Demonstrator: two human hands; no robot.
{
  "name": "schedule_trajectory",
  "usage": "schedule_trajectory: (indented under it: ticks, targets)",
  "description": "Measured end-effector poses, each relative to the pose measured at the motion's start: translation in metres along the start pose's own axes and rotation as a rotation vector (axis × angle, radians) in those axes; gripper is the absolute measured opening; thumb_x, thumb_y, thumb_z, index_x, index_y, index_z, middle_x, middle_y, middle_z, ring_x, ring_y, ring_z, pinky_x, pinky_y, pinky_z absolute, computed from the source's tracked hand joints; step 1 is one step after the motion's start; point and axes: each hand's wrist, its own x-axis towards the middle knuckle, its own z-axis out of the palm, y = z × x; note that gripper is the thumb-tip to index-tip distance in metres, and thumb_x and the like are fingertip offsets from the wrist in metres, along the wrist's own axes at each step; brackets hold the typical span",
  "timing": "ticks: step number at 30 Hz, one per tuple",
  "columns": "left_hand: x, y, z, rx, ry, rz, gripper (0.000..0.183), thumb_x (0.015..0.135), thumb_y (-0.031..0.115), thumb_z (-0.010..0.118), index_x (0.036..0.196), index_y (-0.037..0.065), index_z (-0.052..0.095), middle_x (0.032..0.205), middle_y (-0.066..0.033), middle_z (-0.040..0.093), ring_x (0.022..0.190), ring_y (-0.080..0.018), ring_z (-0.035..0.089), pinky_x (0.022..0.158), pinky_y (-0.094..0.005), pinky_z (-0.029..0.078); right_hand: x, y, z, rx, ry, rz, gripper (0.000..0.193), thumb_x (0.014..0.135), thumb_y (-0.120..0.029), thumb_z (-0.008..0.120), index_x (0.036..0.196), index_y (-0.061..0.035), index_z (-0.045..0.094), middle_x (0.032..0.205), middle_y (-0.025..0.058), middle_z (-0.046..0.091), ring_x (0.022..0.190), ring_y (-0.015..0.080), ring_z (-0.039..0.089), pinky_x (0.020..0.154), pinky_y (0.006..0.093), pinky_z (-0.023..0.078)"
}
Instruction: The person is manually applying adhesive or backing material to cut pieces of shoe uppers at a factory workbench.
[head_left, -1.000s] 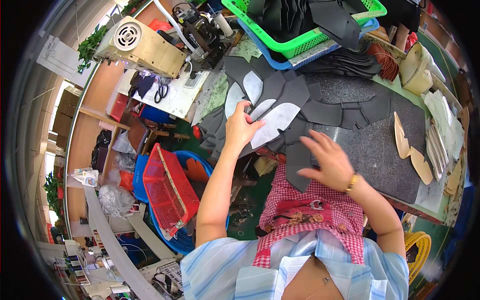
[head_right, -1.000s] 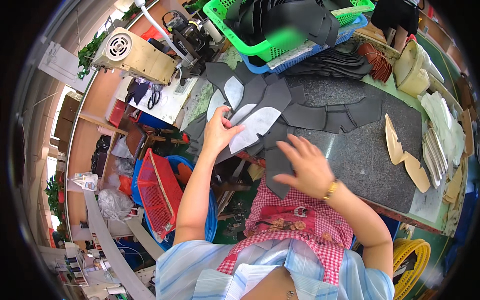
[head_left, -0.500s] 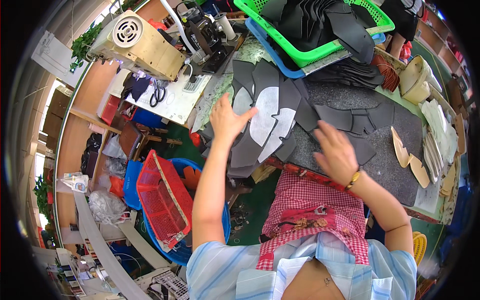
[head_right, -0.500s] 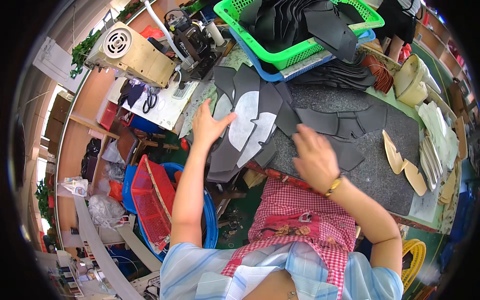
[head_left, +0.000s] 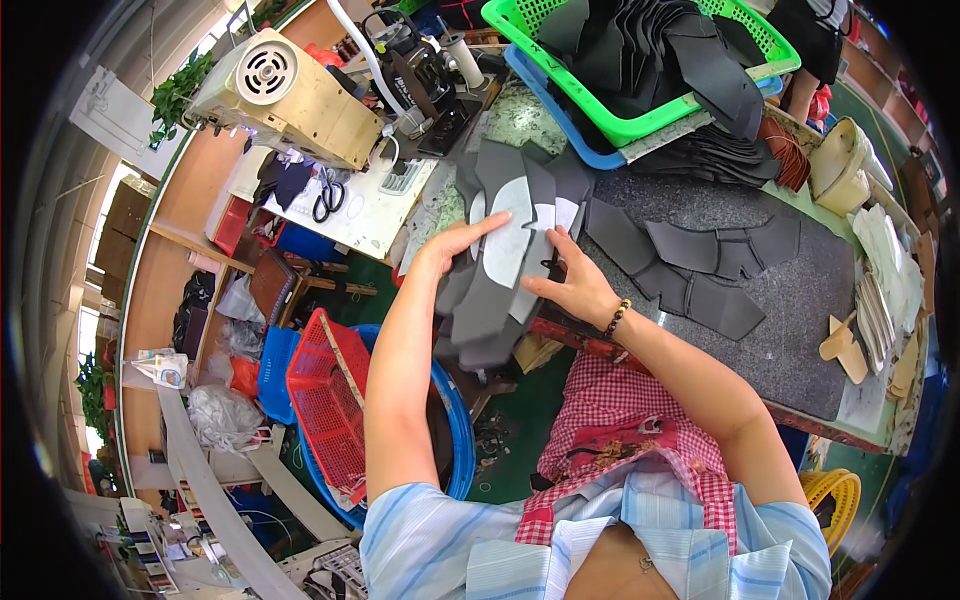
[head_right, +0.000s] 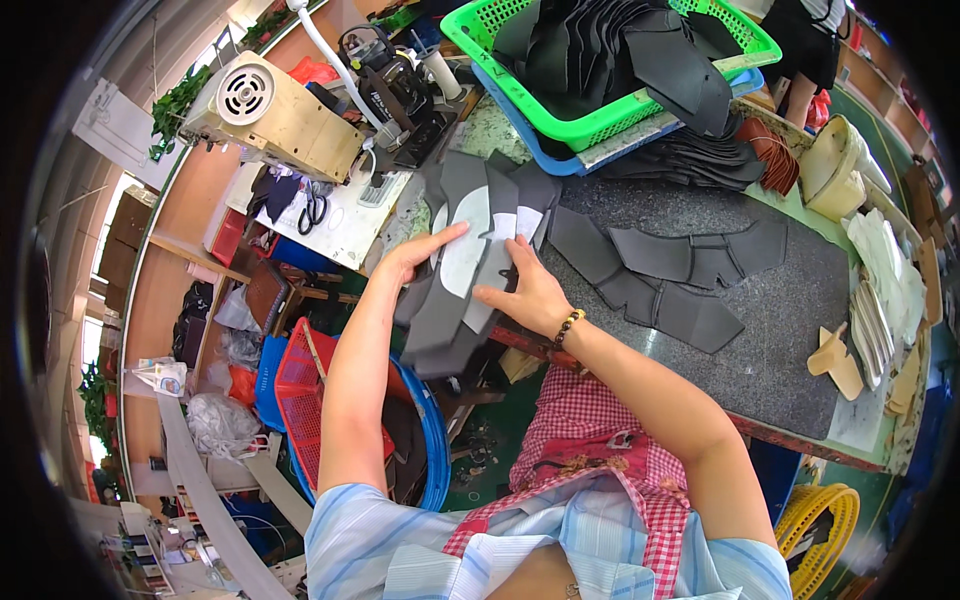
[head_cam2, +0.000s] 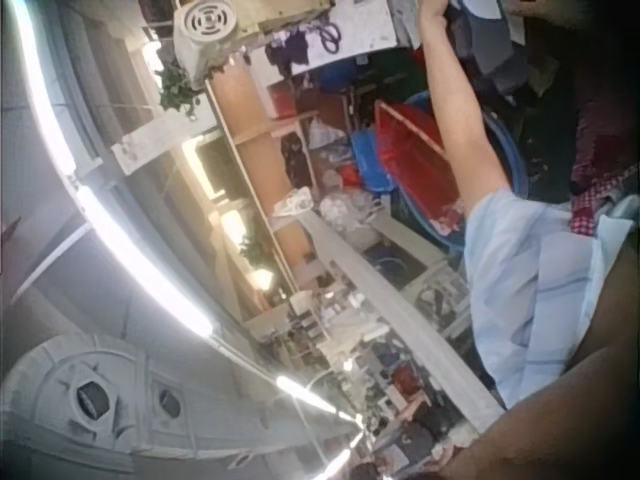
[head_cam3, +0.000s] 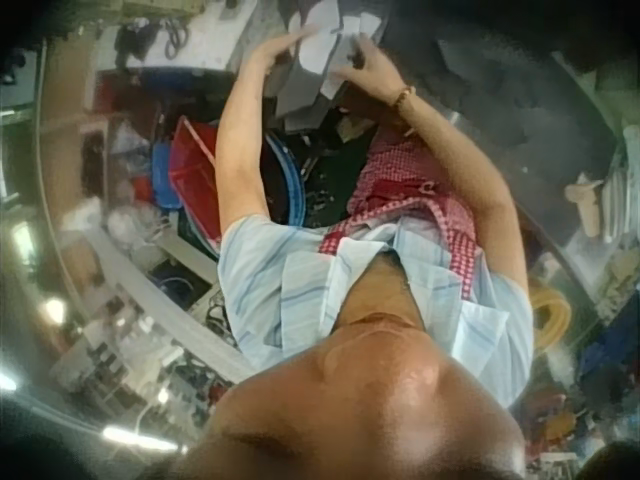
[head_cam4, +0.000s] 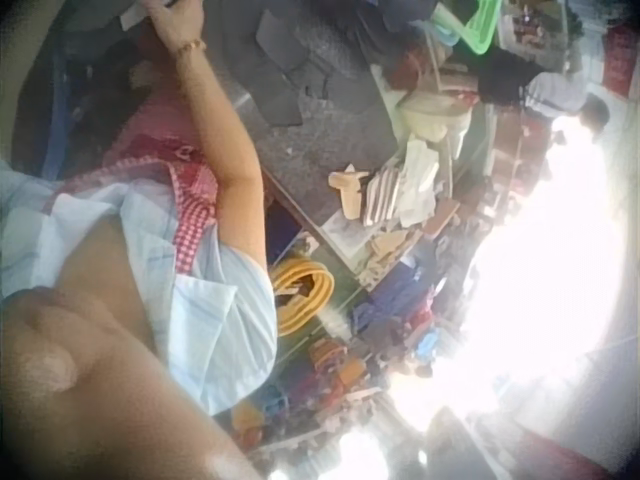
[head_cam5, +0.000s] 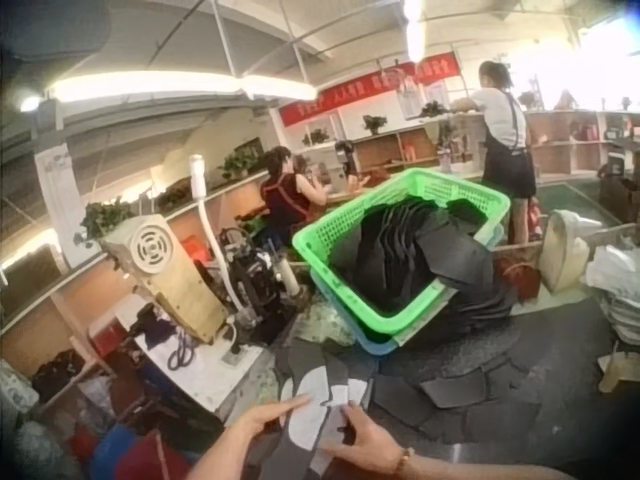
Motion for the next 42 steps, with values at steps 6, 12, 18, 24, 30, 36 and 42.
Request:
schedule_trajectory:
  ticks: [6, 12, 18, 24, 30, 36, 42]
  targets:
    - [-0.018, -0.013, 0.035, -0.072, 0.037, 0.413, 0.064, 0.075, 0.031, 0.079, 0.126, 0.002, 0.054, 0.113, -0.0107, 0.065, 0.100, -0.0205, 0.064, 0.087, -0.0329, 0.051, -0.007, -0.002, 0.002, -0.251, 0.023, -0.114, 0.099, 0.064, -0.041, 0.077, 0.139, 0.0060, 0.033, 0.150, 0.0322, 0.020, 0.139, 0.0414, 0.026, 0.111, 0.0418, 0.030]
    - [-0.037, -0.037, 0.053, -0.246, 0.211, 0.617, 0.064, 0.069, 0.018, 0.083, 0.121, -0.003, 0.053, 0.107, -0.0120, 0.066, 0.093, -0.0211, 0.066, 0.084, -0.0340, 0.053, -0.006, 0.011, 0.003, -0.343, 0.100, -0.151, 0.113, 0.052, -0.031, 0.080, 0.149, -0.0220, 0.024, 0.149, 0.0291, 0.023, 0.134, 0.0491, 0.028, 0.111, 0.0510, 0.024]
    - [-0.084, -0.051, 0.059, -0.447, 0.254, 0.716, 0.065, 0.068, 0.020, 0.083, 0.122, -0.003, 0.054, 0.106, -0.0107, 0.065, 0.095, -0.0199, 0.064, 0.088, -0.0324, 0.050, -0.017, -0.024, 0.011, 0.365, -0.197, -0.175, 0.110, 0.057, -0.008, 0.071, 0.151, -0.0055, 0.014, 0.146, 0.0205, 0.030, 0.138, 0.0316, 0.029, 0.113, 0.0388, 0.024]
    - [-0.279, -0.098, -0.034, -0.292, 0.767, 0.620, 0.041, 0.067, 0.014, 0.078, 0.103, -0.001, 0.066, 0.091, -0.0083, 0.069, 0.079, -0.0178, 0.067, 0.075, -0.0312, 0.055, -0.033, -0.142, 0.144, 0.287, -0.360, -0.688, 0.119, 0.060, -0.021, 0.077, 0.152, -0.0059, 0.004, 0.148, 0.0240, 0.024, 0.139, 0.0411, 0.020, 0.115, 0.0447, 0.018]
    - [-0.362, -0.161, -0.103, 0.674, 1.513, 0.191, 0.090, 0.061, 0.021, 0.083, 0.133, -0.008, 0.038, 0.109, -0.0221, 0.065, 0.095, -0.0323, 0.067, 0.085, -0.0431, 0.053, -0.035, -0.172, 0.274, -0.101, -0.668, -0.518, 0.104, 0.070, -0.032, 0.073, 0.150, -0.0107, 0.011, 0.142, 0.0382, 0.027, 0.132, 0.0499, 0.031, 0.108, 0.0491, 0.032]
    - [-0.200, -0.472, -0.149, 0.513, 0.976, -0.418, 0.118, 0.070, 0.044, 0.076, 0.148, -0.005, 0.002, 0.112, -0.0304, 0.061, 0.104, -0.0467, 0.060, 0.090, -0.0463, 0.049, -0.079, -0.120, 0.130, -0.007, -0.767, -0.854, 0.051, 0.075, -0.009, 0.067, 0.124, -0.0022, 0.054, 0.126, 0.0196, 0.055, 0.118, 0.0350, 0.052, 0.100, 0.0417, 0.042]
    - [-0.199, -0.210, -0.079, 0.770, 1.174, -0.439, 0.065, 0.083, 0.048, 0.059, 0.125, 0.000, 0.050, 0.112, -0.0252, 0.063, 0.100, -0.0423, 0.063, 0.084, -0.0505, 0.050, -0.061, 0.021, -0.135, -0.969, 0.329, -0.206, 0.051, 0.087, -0.024, 0.061, 0.133, -0.0073, 0.047, 0.144, 0.0165, 0.040, 0.133, 0.0360, 0.037, 0.106, 0.0529, 0.031]
